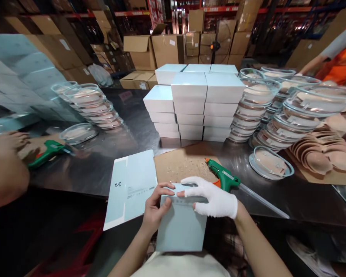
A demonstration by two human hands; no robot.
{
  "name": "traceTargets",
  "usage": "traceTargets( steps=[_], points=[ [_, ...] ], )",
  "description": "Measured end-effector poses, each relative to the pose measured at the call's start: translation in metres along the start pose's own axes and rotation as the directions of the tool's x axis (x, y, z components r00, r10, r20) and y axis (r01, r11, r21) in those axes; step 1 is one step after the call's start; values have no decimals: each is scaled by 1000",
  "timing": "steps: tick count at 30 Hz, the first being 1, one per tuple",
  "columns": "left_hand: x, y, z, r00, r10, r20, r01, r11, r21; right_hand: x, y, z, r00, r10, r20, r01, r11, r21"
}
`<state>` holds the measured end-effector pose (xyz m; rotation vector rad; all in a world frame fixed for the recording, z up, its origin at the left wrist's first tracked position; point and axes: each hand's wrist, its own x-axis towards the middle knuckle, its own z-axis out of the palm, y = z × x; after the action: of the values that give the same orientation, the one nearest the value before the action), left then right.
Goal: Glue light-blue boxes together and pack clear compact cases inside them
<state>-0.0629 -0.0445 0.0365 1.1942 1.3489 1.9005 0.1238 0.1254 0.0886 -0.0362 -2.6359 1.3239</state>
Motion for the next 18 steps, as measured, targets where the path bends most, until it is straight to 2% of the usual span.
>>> traceTargets(
  steps=[2,4,5,8,11,13,15,16,17,18],
  points=[
    [0,1,-1,999,-36,-21,36,999,-15,0,1,2,999,-29,-23,29,1000,5],
    [0,2,-2,993,-70,-93,67,997,-40,-2,3,9,980,-51,-193,54,998,11],
    [1,3,-1,987,-87,-138,80,995,-56,-3,5,15,950,-52,-307,58,998,13],
    [8,3,2,960,-158,-232,136,985,-106,-2,16,34,803,-60,-593,48,998,-36],
    [19,4,2,934,-206,-293,177,976,-124,4,31,44,727,-82,-681,-6,992,-126],
    [26,6,-6,881,-239,-408,193,970,-150,6,34,46,691,-75,-719,-51,987,-152],
    [30,7,-19,781,-339,-524,243,939,-245,3,29,49,659,-188,-729,-80,945,-316],
    [31,9,-26,723,-401,-562,269,913,-307,1,23,51,673,-303,-675,-73,881,-468],
    [32,10,-34,675,-456,-579,288,886,-362,0,16,55,729,-413,-546,-40,771,-636],
    [34,11,-40,642,-500,-582,306,862,-403,0,8,58,798,-472,-374,19,641,-767]
  ],
)
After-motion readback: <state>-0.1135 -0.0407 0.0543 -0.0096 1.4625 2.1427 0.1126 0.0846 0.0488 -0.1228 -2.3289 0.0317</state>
